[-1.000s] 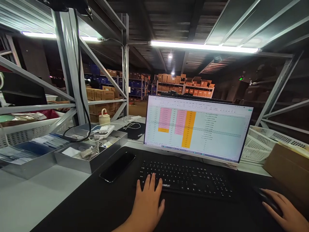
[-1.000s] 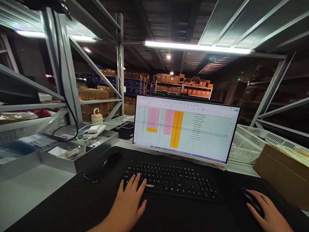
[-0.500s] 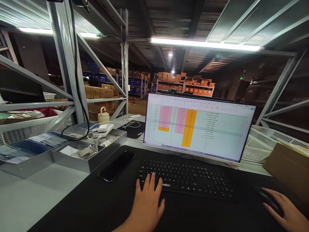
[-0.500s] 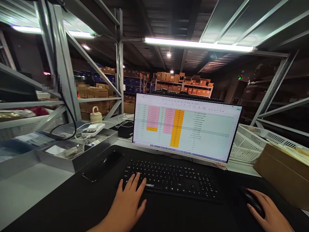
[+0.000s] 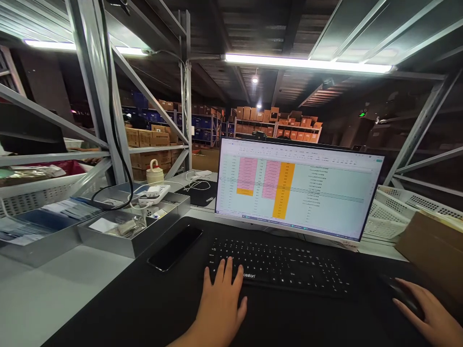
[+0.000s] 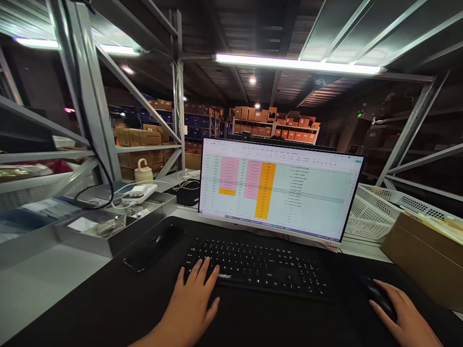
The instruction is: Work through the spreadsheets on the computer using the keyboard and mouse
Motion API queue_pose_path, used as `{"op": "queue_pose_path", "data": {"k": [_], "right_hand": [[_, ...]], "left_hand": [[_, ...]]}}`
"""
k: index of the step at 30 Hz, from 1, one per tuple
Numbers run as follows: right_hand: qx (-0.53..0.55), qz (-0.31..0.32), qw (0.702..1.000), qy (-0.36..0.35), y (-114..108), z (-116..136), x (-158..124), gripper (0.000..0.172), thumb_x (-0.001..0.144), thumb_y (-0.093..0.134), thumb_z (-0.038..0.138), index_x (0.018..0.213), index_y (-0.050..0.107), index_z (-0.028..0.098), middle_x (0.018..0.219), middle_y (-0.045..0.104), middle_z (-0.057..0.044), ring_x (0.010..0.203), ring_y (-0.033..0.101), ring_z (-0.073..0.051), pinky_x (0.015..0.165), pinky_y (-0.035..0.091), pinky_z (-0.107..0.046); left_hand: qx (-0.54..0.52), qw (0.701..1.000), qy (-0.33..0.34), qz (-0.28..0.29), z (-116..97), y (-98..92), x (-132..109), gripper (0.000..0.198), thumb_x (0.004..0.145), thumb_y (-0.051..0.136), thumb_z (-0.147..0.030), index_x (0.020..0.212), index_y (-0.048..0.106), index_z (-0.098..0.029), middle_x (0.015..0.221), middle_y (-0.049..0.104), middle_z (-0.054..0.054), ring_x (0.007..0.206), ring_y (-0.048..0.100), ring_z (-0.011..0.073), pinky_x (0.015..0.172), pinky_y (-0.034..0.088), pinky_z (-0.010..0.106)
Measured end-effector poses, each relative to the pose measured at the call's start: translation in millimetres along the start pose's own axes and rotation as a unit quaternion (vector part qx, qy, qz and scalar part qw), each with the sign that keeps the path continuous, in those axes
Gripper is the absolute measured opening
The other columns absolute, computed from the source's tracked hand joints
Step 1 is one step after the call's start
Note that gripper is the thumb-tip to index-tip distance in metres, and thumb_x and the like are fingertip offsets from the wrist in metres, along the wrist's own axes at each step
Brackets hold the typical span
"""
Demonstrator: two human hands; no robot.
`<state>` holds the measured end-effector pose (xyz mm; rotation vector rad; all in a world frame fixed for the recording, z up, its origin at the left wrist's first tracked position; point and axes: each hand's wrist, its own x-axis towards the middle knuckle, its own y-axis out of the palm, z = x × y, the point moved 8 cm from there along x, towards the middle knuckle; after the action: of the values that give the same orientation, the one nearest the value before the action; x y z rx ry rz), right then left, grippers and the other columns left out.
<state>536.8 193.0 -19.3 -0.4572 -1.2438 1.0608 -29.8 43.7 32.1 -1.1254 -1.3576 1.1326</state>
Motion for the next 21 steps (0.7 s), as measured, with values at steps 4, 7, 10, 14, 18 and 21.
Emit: {"op": "queue_pose_path", "data": {"k": [4, 7, 10, 14, 18, 21], "right_hand": [[0.006, 0.009, 1.0, 0.014, 3.5, -4.5, 2.1, 0.068, 0.075, 0.057, 0.069, 0.125, 0.057, 0.023, 0.128, 0.066, -0.014, 0.116, 0.064, -0.033, 0.098, 0.053, -0.049], [0.014, 0.01, 1.0, 0.024, 6.4, -9.3, 3.0, 0.069, 0.073, 0.057, 0.07, 0.123, 0.057, 0.023, 0.128, 0.065, -0.015, 0.116, 0.064, -0.034, 0.099, 0.052, -0.051], [0.015, 0.003, 1.0, 0.02, 7.0, -11.3, 2.4, 0.065, 0.073, 0.056, 0.068, 0.122, 0.058, 0.025, 0.127, 0.065, -0.015, 0.117, 0.063, -0.036, 0.099, 0.052, -0.052], [0.013, -0.009, 1.0, 0.016, 5.0, -10.5, 0.6, 0.059, 0.076, 0.052, 0.065, 0.12, 0.058, 0.027, 0.126, 0.065, -0.016, 0.117, 0.064, -0.036, 0.098, 0.052, -0.052], [0.009, 0.002, 0.999, 0.031, 6.2, -13.9, -0.7, 0.058, 0.076, 0.05, 0.066, 0.121, 0.058, 0.028, 0.129, 0.063, -0.014, 0.119, 0.063, -0.035, 0.096, 0.053, -0.05], [0.002, 0.02, 0.999, 0.039, 9.4, -18.3, -1.5, 0.059, 0.077, 0.05, 0.065, 0.124, 0.055, 0.03, 0.133, 0.062, -0.011, 0.122, 0.062, -0.034, 0.095, 0.055, -0.05]], "left_hand": [[-0.01, 1.0, 0.001, 0.002, -0.4, -1.2, 0.9, 0.063, 0.088, 0.039, -0.034, 0.15, 0.038, -0.024, 0.162, 0.03, 0.017, 0.15, 0.027, 0.0371, 0.119, 0.021, 0.07], [-0.003, 1.0, -0.001, 0.009, -2.0, -3.8, 0.4, 0.063, 0.088, 0.039, -0.033, 0.15, 0.038, -0.023, 0.162, 0.029, 0.017, 0.15, 0.027, 0.0371, 0.119, 0.021, 0.07], [0.001, 1.0, -0.003, 0.015, -3.3, -6.2, -0.1, 0.063, 0.088, 0.04, -0.032, 0.15, 0.037, -0.022, 0.162, 0.029, 0.018, 0.15, 0.027, 0.0375, 0.119, 0.021, 0.07], [-0.001, 1.0, 0.001, 0.017, -3.2, -7.1, 0.5, 0.063, 0.088, 0.039, -0.031, 0.15, 0.037, -0.022, 0.162, 0.029, 0.018, 0.15, 0.027, 0.0377, 0.119, 0.021, 0.071], [-0.001, 1.0, 0.002, 0.01, -1.9, -5.0, 0.3, 0.063, 0.087, 0.041, -0.032, 0.15, 0.038, -0.023, 0.162, 0.03, 0.018, 0.149, 0.029, 0.0377, 0.118, 0.022, 0.071], [0.004, 1.0, 0.001, -0.008, -1.6, -5.2, -1.0, 0.062, 0.088, 0.042, -0.033, 0.149, 0.04, -0.023, 0.161, 0.032, 0.017, 0.149, 0.029, 0.0375, 0.118, 0.023, 0.071]]}}
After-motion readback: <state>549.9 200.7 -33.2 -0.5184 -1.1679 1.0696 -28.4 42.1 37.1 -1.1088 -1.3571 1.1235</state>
